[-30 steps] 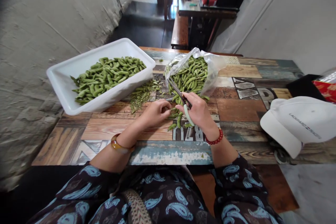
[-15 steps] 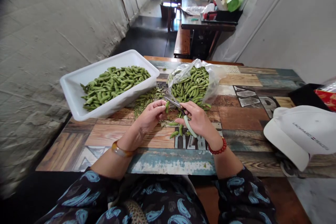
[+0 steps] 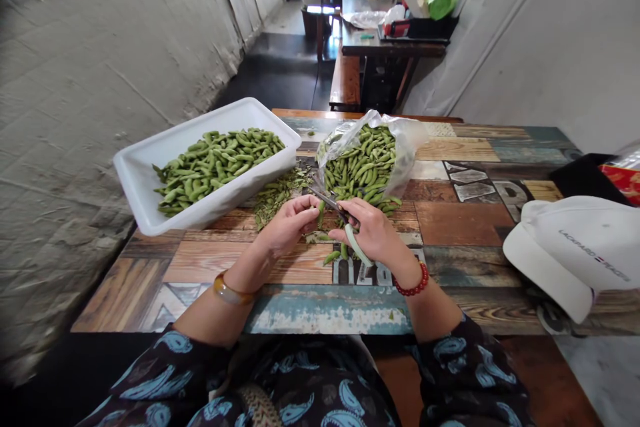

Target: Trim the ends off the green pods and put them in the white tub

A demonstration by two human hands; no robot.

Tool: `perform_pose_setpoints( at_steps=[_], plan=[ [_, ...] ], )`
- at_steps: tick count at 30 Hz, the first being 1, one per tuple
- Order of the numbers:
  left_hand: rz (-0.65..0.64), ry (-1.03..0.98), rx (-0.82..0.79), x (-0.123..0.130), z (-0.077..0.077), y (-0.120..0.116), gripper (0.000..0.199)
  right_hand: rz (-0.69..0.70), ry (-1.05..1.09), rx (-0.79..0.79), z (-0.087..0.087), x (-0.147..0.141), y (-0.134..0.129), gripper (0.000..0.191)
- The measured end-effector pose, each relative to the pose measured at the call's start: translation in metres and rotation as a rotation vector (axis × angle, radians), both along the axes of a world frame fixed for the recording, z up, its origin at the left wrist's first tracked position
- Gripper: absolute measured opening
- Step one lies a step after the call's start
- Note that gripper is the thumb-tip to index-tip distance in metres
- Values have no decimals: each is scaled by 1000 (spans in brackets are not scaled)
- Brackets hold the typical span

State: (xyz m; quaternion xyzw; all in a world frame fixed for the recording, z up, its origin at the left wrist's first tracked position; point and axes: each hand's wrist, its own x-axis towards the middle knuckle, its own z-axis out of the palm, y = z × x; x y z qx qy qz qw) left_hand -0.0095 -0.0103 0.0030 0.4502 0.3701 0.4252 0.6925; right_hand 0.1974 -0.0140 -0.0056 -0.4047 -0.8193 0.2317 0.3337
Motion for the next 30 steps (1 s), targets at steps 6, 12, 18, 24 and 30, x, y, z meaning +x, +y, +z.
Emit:
perform_pose_setpoints(
  at_steps=[6, 12, 18, 24, 30],
  plan=[
    [47, -7, -18, -1, -3, 1, 27, 6, 5, 7, -1, -1, 0, 35],
    [85, -153, -88, -2, -2, 4, 22, -88, 60, 12, -1, -2, 1, 37],
    [130, -252, -114, -2, 2, 5, 29, -81, 53, 19, 2, -3, -1, 39],
    [153, -297, -112, -1, 4, 4, 32, -47, -18, 69, -3, -2, -1, 48],
    [125, -336, -129, 0, 6, 2, 28, -22, -45, 85, -4, 0, 0, 53]
  ],
)
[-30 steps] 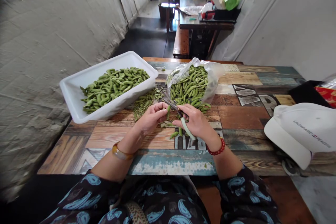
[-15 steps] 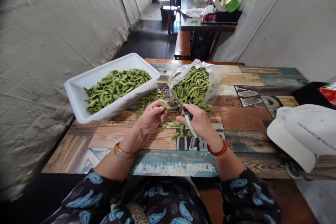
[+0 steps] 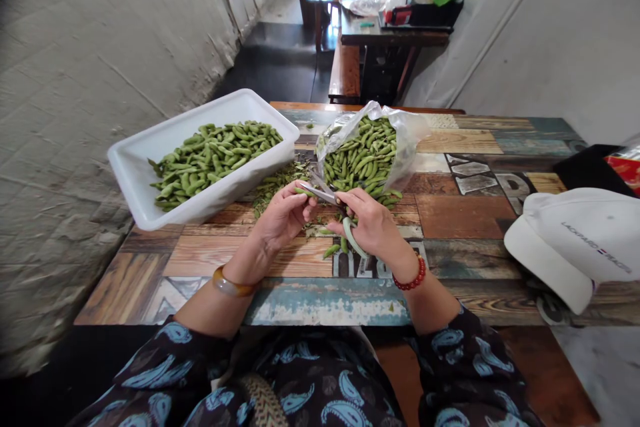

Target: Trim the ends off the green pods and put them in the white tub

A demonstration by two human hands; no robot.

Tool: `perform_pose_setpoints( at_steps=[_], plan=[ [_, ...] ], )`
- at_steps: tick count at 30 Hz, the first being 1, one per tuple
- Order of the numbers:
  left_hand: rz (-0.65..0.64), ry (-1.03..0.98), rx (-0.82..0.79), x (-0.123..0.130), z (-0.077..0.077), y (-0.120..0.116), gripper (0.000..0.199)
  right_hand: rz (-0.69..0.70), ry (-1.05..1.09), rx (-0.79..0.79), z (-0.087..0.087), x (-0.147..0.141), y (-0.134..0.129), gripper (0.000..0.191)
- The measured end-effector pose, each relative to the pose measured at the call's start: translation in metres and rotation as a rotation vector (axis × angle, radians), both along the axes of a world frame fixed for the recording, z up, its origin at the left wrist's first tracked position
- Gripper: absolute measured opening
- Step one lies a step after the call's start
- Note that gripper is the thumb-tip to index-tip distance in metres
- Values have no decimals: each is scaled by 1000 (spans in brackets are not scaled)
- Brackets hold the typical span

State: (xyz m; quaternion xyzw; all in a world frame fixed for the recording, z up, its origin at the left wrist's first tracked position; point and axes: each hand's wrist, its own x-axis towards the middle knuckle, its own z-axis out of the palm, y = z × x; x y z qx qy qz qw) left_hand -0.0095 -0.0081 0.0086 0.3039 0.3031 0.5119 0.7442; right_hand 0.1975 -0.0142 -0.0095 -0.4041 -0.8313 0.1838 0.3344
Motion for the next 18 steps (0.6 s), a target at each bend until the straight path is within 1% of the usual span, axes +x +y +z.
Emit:
perform_pose_setpoints(
  at_steps=[9, 15, 18],
  plan=[
    [-62, -42, -37, 2, 1, -3, 27, 42, 14, 15, 6, -2, -4, 50],
    [-71, -87, -46, 0, 1, -3, 23, 44, 16, 61, 9, -4, -6, 49],
    [-77, -91, -58, 2, 1, -4, 23, 53, 21, 57, 9, -5, -7, 50]
  ],
)
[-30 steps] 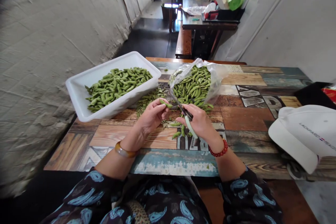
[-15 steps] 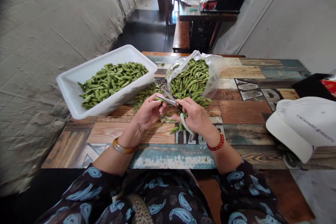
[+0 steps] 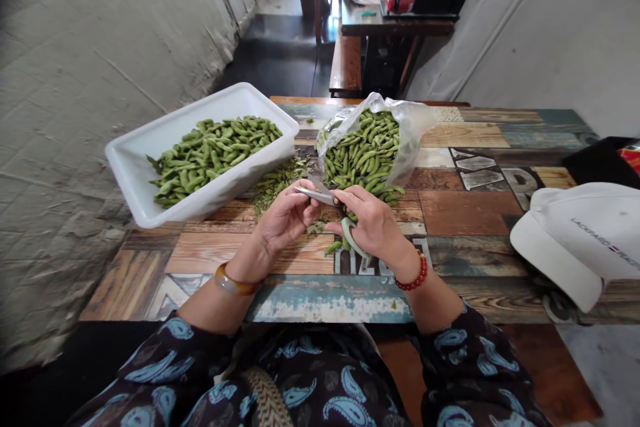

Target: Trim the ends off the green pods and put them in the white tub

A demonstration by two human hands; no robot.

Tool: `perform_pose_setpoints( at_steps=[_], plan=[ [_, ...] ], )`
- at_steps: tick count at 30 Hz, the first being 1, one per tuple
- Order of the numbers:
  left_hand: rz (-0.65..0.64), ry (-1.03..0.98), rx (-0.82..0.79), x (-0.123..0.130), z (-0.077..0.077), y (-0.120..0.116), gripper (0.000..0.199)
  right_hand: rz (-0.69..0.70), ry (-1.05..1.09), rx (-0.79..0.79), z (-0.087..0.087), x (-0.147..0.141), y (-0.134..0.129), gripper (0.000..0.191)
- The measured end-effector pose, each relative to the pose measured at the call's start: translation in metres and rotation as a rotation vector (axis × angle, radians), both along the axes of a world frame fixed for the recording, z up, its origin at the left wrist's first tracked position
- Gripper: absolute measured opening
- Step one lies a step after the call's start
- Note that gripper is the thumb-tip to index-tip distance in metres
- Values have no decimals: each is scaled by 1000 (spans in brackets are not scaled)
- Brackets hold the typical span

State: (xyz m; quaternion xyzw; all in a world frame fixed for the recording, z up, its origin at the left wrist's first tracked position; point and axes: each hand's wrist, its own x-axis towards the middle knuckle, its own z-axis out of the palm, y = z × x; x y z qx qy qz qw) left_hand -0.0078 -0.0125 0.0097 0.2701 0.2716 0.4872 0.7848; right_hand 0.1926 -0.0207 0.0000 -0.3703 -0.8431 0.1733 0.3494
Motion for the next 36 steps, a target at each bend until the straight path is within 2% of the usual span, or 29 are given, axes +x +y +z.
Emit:
perform_pose_setpoints(
  at_steps=[26, 36],
  plan=[
    [-12, 10, 6, 2, -1, -1, 22, -8, 7, 10, -2, 2, 2, 51],
    [-7, 18, -8, -1, 0, 1, 19, -61, 16, 20, -5, 0, 2, 42]
  ],
)
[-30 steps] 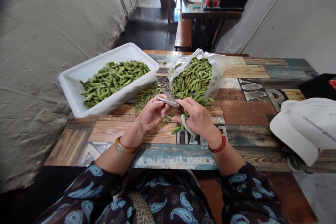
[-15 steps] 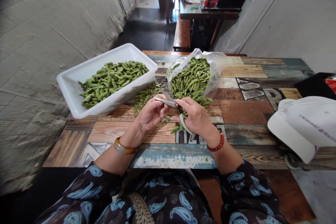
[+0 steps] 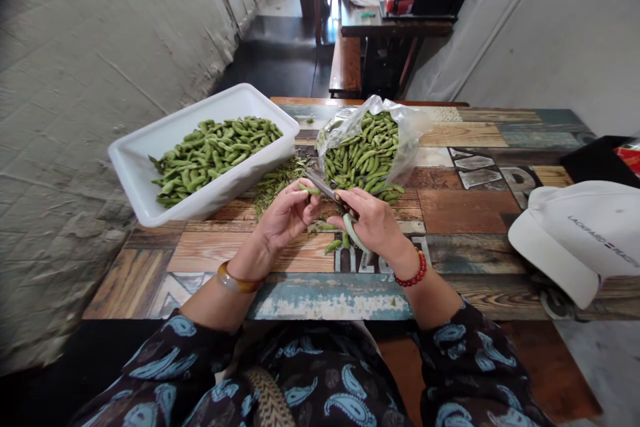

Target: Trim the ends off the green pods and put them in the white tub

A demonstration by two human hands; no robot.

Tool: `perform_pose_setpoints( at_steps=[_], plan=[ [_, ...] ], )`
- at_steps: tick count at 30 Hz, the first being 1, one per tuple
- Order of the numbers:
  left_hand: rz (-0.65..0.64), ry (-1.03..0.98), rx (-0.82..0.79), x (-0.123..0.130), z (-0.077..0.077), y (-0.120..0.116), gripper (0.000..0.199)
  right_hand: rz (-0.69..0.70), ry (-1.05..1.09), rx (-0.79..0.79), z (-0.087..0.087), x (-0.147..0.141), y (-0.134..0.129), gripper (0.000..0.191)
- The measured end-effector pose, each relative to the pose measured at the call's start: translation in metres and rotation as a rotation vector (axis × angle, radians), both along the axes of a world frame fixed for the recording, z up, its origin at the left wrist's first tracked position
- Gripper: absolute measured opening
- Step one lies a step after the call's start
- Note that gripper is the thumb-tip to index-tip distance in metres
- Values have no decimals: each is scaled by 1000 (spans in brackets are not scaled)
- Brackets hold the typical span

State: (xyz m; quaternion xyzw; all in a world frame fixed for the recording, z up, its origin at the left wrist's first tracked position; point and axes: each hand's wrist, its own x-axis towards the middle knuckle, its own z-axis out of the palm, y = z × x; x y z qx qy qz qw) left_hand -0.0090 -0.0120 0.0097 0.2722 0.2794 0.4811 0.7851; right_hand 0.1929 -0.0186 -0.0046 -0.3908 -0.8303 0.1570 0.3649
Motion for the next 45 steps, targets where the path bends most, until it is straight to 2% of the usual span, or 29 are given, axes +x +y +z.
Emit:
perform_pose_setpoints(
  at_steps=[5, 8, 10, 12, 14, 16, 18, 20, 22, 24, 26, 31, 34, 38, 45],
  plan=[
    [62, -3, 13, -3, 3, 1, 18, -167, 46, -22, -1, 6, 7, 44],
    [75, -6, 20, -5, 5, 3, 17, -197, 87, -33, 2, 9, 9, 43],
    [43, 91, 66, -5, 4, 3, 16, -192, 96, -31, 4, 9, 9, 43],
    [-29, 338, 214, -5, 2, 3, 20, -186, 95, -24, 5, 8, 9, 44],
    [-98, 703, 472, -2, -2, 2, 20, -187, 95, -18, 5, 6, 9, 45],
    [-140, 1076, 745, 3, -8, -2, 13, -196, 109, -9, 5, 5, 9, 46],
    [-193, 1350, 929, 8, -14, -6, 6, -202, 125, 1, 4, 5, 10, 45],
    [-253, 1505, 1011, 11, -18, -8, 6, -201, 128, 9, 3, 5, 11, 44],
    [-282, 1552, 1021, 13, -21, -9, 6, -197, 125, 20, 3, 5, 11, 43],
    [-248, 1490, 978, 11, -20, -6, 5, -193, 123, 30, 3, 5, 11, 43],
    [-173, 1309, 874, 8, -16, -1, 6, -192, 118, 26, 4, 5, 10, 43],
    [-36, 605, 343, -3, -4, 4, 26, -165, 95, 7, 4, 6, 9, 43],
    [-10, 306, 149, -4, -1, 3, 35, -85, 53, 14, 2, 6, 8, 47],
    [4, 241, 133, -2, -2, 2, 36, 26, 12, -4, -2, 6, 6, 52],
    [-27, 383, 262, -4, -7, 1, 34, 67, 15, -48, -6, 6, 6, 51]
  ],
)
